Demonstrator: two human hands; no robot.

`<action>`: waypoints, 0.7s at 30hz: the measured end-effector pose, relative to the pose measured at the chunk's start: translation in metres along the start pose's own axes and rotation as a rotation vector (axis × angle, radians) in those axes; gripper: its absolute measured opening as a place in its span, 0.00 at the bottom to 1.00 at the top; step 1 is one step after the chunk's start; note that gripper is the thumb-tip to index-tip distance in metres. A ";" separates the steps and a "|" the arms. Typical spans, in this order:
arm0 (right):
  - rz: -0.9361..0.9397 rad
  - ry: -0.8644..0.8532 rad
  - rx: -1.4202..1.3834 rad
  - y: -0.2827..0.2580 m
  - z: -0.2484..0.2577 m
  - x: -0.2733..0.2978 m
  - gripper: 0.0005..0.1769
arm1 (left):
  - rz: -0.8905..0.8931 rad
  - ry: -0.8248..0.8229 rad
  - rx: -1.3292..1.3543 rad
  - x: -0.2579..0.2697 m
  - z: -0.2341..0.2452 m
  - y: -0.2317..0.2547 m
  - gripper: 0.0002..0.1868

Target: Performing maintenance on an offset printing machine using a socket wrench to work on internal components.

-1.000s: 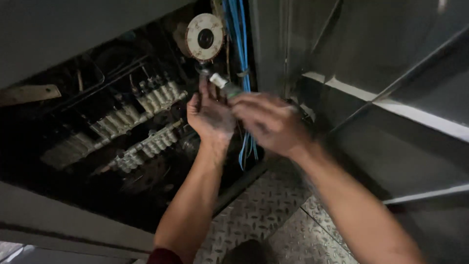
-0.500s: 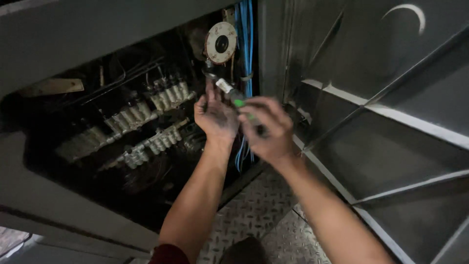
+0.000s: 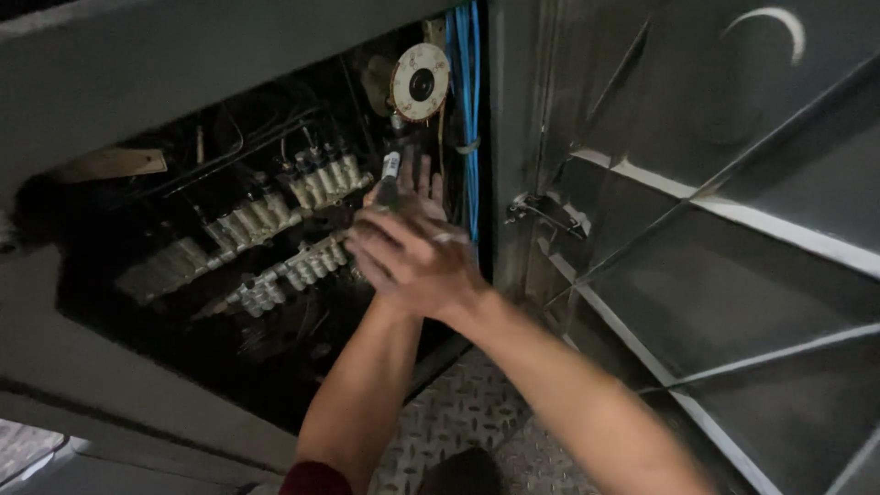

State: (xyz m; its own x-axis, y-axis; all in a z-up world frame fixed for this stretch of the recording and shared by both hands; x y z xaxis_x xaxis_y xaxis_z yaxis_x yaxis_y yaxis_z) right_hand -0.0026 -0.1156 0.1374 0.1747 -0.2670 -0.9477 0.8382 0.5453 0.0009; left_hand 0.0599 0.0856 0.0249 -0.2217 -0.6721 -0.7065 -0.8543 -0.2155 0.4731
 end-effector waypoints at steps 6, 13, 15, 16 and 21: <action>-0.086 0.010 0.016 0.035 0.072 0.000 0.11 | 0.306 0.045 0.517 -0.001 -0.013 -0.010 0.32; -0.020 -0.013 -0.236 0.102 0.089 0.033 0.08 | 0.273 0.186 0.407 -0.004 -0.016 -0.013 0.36; -0.058 0.012 -0.291 0.117 0.088 0.042 0.07 | 0.263 0.197 0.388 -0.003 -0.023 -0.003 0.37; -0.249 0.126 -0.263 0.137 0.092 0.049 0.09 | 0.288 0.191 0.321 0.001 -0.026 0.000 0.38; -0.582 0.377 -0.311 0.155 0.113 0.053 0.12 | 0.319 0.203 0.284 -0.007 -0.036 0.003 0.41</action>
State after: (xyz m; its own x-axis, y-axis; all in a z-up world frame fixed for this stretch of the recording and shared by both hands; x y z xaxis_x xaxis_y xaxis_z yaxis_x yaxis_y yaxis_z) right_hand 0.1954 -0.1352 0.1232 -0.4867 -0.3211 -0.8125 0.5469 0.6132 -0.5699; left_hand 0.0759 0.0643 0.0505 -0.4223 -0.8039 -0.4188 -0.8593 0.2079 0.4674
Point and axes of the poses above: each hand's wrist, its own x-axis away from the middle knuckle, its own z-axis out of the back of the hand, y = z × x, the point moved 9 cm from there along -x, towards the middle knuckle, and after that the axes turned 9 degrees about -x, right-handed, at the moved point
